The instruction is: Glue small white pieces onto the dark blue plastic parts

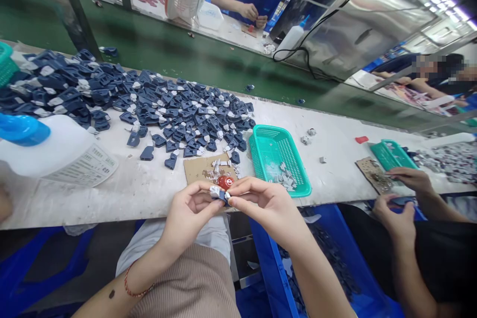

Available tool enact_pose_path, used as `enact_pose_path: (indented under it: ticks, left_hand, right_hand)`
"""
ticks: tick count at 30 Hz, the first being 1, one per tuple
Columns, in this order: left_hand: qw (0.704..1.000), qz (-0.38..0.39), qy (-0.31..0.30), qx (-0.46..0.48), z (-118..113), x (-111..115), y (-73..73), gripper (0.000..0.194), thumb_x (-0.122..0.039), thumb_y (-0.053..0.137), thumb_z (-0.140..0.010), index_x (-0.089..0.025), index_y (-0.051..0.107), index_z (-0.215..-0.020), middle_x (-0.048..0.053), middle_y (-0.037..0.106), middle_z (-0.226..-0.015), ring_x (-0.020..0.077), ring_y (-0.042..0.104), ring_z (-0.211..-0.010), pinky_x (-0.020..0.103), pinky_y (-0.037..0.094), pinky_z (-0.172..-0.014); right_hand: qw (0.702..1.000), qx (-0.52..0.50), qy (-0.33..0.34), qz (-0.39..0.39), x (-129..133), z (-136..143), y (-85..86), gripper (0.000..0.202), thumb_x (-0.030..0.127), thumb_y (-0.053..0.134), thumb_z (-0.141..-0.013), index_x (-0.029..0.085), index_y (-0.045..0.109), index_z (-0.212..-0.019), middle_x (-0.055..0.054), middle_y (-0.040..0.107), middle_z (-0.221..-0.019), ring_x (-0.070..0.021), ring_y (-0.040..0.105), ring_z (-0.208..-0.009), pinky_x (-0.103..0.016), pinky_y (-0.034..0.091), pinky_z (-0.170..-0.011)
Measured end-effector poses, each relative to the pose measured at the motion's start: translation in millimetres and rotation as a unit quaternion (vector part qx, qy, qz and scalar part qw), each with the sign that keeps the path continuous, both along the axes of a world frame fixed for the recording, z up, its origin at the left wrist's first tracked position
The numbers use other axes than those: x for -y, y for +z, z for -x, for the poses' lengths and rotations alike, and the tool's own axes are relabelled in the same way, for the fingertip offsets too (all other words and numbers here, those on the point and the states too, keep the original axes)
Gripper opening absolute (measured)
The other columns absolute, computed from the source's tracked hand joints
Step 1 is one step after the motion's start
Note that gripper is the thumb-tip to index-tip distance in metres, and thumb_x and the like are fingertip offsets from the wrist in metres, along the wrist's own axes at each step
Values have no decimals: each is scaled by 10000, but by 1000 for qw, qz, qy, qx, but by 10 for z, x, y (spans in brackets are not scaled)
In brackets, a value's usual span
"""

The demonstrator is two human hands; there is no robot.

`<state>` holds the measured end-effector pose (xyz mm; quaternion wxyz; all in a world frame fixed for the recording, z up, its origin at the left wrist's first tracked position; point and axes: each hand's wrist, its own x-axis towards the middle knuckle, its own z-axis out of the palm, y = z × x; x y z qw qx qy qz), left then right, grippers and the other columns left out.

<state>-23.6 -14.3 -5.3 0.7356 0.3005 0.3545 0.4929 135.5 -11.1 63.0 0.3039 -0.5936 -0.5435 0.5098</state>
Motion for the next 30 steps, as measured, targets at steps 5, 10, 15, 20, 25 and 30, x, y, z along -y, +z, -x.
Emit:
enact_pose_path:
  ticks: [5, 10, 15, 20, 25, 30]
  left_hand:
    - [1000, 6, 5, -8, 2, 22, 13, 149, -121, 761, -688, -153, 675, -805, 27, 744, -839, 148, 713, -806, 227, 581, -766]
    - [1000, 14, 0, -19, 23, 43, 18, 171, -168, 787, -675, -170, 686, -813, 32, 756, -819, 159, 705, -773, 241, 572, -739]
    - [995, -45, 29, -80, 12, 54, 39, 120, -161, 781, -677, -170, 710, -773, 23, 729, -776, 152, 677, -730, 227, 533, -716]
    - [998, -31, 19, -59, -28, 48, 24, 113, -193, 764, -702, -180, 663, -749, -30, 652, -625, 129, 627, -524, 250, 522, -605]
    - [990, -80, 13, -112, 4, 4, -8, 114, -168, 758, -710, -198, 732, -818, 25, 750, -876, 184, 685, -902, 253, 514, -842]
    - [962, -174, -30, -208, 46, -109, 45, 127, -149, 725, -740, -215, 729, -848, 5, 748, -870, 154, 683, -862, 220, 519, -815]
  right_hand:
    - [997, 57, 21, -50, 22, 28, 67, 61, 242, 726, -775, 186, 714, -755, -47, 714, -835, -190, 674, -821, -305, 544, -767]
    - [999, -41, -12, 19, 54, -4, 1, 192, 350, 752, -766, 189, 702, -857, -39, 699, -856, -167, 659, -776, -288, 549, -743]
    - [986, -158, -37, 44, 143, 128, -183, 409, 577, 511, -904, 219, 622, -1068, -24, 650, -834, -120, 595, -603, -258, 531, -579]
    - [972, -220, -69, 44, 214, 344, -328, 393, 532, 507, -928, 231, 665, -1124, -20, 654, -832, -72, 512, -521, -180, 428, -451]
    - [980, -178, -92, 5, 200, 357, -351, 336, 479, 519, -940, 269, 724, -1103, -52, 715, -1048, -154, 651, -833, -204, 508, -604]
    - [988, -133, -69, -49, 157, 284, -330, 311, 414, 488, -972, 291, 690, -1174, -35, 682, -1234, -206, 594, -1177, -316, 482, -967]
